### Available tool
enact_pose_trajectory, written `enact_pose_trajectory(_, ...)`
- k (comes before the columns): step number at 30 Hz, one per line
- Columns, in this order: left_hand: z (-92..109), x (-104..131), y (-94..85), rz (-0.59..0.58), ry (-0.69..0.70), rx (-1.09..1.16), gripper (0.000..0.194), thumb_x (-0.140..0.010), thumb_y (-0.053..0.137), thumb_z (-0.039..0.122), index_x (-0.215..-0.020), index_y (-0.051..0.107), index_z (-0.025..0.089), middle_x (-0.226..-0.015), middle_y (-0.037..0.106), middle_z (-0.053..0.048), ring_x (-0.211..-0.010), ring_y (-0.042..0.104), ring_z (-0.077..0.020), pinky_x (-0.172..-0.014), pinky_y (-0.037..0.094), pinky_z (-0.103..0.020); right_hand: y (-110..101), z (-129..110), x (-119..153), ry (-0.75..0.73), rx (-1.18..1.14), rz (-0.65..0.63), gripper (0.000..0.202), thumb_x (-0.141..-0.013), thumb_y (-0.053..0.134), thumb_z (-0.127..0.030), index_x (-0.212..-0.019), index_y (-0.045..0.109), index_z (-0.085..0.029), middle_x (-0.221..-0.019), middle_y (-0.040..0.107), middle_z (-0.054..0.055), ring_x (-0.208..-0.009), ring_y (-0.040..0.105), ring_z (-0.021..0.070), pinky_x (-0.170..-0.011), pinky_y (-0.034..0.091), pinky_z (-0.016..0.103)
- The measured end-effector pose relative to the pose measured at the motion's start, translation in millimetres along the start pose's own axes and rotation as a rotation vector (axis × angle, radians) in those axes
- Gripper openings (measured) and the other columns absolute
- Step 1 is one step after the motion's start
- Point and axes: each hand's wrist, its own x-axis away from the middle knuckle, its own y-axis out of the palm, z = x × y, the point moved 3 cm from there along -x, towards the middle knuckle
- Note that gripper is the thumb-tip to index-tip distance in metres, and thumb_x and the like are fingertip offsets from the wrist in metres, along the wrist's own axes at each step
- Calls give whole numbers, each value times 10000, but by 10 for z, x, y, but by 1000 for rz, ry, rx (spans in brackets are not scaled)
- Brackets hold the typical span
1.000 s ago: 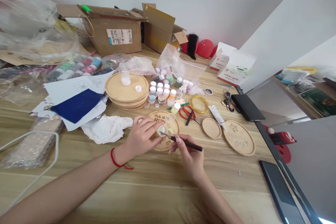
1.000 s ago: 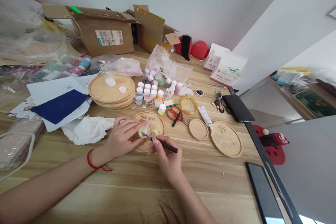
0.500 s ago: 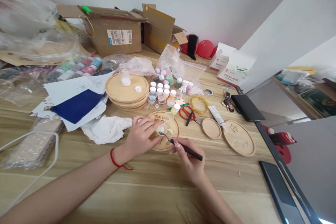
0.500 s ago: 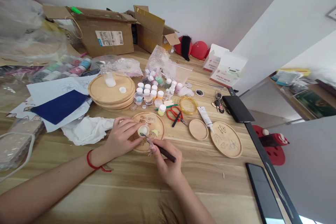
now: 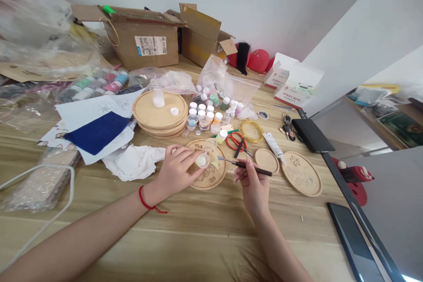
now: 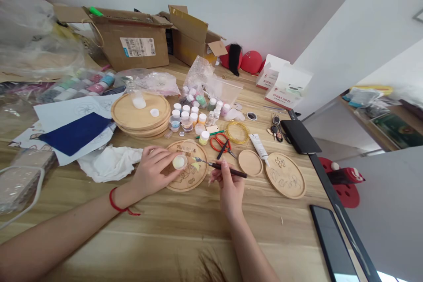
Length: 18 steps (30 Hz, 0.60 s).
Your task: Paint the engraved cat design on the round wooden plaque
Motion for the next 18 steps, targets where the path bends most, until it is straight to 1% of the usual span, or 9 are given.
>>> enact_pose_trajectory(3, -17, 8, 12, 6, -15, -1, 229, -821, 688, 301, -1019, 664, 188, -911, 749, -35, -833, 663, -208, -824, 387, -399, -80, 6, -43, -79, 152, 26, 301, -844, 680, -445, -833, 715, -147, -567, 620, 0, -481, 531, 101, -452, 435, 224)
enact_pose_trajectory(5, -25, 10, 16, 19, -14, -6, 235, -815, 696, 300, -1017, 660, 185, -901, 749, -34, -834, 663, -210, -829, 391, -400, -98, 20, -41, -141, 265, 14, 304, -862, 657, -450, -838, 702, -150, -564, 606, -5, -485, 524, 106, -460, 428, 231)
enact_pose_trajectory(8, -33, 7, 17, 25, -10, -11, 237, -815, 697, 299, -1017, 656, 183, -895, 748, -32, -833, 663, -209, -828, 396, -401, -92, 65, -18, -190, 385, -53, 285, -888, 623, -441, -881, 689, -164, -609, 608, -3, -524, 531, 118, -489, 436, 243)
enact_pose_trajectory(11, -33, 1, 15, 18, -9, -11, 227, -822, 689, 299, -1011, 653, 179, -899, 748, -35, -832, 664, -208, -826, 397, -402, -93, 108, 0, -220, 493, -116, 268, -917, 585, -424, -926, 691, -178, -694, 630, 17, -590, 552, 131, -552, 459, 259)
enact_pose_trajectory(14, -28, -2, 13, 9, -13, -7, 220, -830, 680, 312, -1005, 653, 181, -892, 748, -35, -823, 663, -204, -825, 394, -402, -105, 119, 7, -265, 565, -145, 264, -935, 559, -409, -957, 695, -184, -782, 651, 39, -632, 563, 139, -601, 473, 277)
enact_pose_trajectory(18, -22, -3, 12, -5, -25, -3, 200, -841, 661, 312, -1001, 661, 193, -908, 751, -36, -827, 665, -202, -823, 389, -401, -93, 110, 17, -296, 607, -174, 270, -942, 541, -404, -980, 698, -188, -809, 658, 51, -646, 575, 150, -596, 483, 282)
